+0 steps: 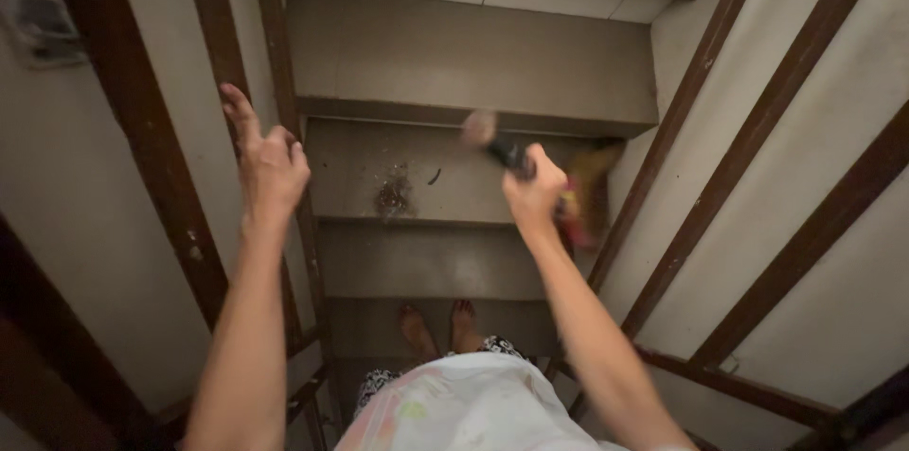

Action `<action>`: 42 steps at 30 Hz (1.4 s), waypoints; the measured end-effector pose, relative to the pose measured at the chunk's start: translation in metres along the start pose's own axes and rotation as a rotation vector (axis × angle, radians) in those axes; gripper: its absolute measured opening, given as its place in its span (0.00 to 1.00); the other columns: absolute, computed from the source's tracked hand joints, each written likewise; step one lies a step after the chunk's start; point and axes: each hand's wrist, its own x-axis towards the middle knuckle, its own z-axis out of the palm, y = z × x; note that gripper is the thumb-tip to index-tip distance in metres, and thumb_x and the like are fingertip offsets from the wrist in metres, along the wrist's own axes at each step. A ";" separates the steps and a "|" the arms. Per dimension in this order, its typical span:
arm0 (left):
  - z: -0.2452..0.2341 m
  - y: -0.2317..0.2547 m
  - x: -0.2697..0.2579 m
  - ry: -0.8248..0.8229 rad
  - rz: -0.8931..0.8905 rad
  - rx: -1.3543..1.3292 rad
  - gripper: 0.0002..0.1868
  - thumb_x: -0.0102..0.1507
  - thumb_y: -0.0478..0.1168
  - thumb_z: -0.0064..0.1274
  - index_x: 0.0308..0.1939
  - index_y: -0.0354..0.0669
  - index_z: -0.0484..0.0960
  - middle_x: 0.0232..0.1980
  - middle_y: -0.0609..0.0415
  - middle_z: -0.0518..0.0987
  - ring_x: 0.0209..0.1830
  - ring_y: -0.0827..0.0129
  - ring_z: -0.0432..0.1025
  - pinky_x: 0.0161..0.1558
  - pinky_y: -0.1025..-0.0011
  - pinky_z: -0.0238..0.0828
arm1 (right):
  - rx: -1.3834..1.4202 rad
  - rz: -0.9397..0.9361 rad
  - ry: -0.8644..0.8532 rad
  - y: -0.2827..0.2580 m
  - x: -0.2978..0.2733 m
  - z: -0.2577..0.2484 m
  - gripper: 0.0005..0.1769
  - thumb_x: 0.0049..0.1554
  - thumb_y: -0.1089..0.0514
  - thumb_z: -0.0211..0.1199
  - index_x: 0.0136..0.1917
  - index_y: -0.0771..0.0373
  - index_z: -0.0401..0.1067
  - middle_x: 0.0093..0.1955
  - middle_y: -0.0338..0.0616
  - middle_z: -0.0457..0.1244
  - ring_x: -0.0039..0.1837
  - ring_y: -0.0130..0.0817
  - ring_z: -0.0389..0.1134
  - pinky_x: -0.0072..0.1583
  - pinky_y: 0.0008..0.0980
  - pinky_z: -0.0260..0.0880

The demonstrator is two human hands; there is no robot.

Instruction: The person sweeps debris down a flight of stairs using a broom.

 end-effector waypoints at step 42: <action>0.009 -0.032 0.004 0.114 0.130 -0.059 0.04 0.59 0.29 0.59 0.32 0.28 0.81 0.83 0.36 0.33 0.81 0.35 0.46 0.69 0.54 0.69 | 0.890 -0.069 -0.755 -0.086 0.019 0.019 0.18 0.58 0.53 0.69 0.36 0.64 0.66 0.35 0.41 0.61 0.37 0.33 0.63 0.42 0.29 0.63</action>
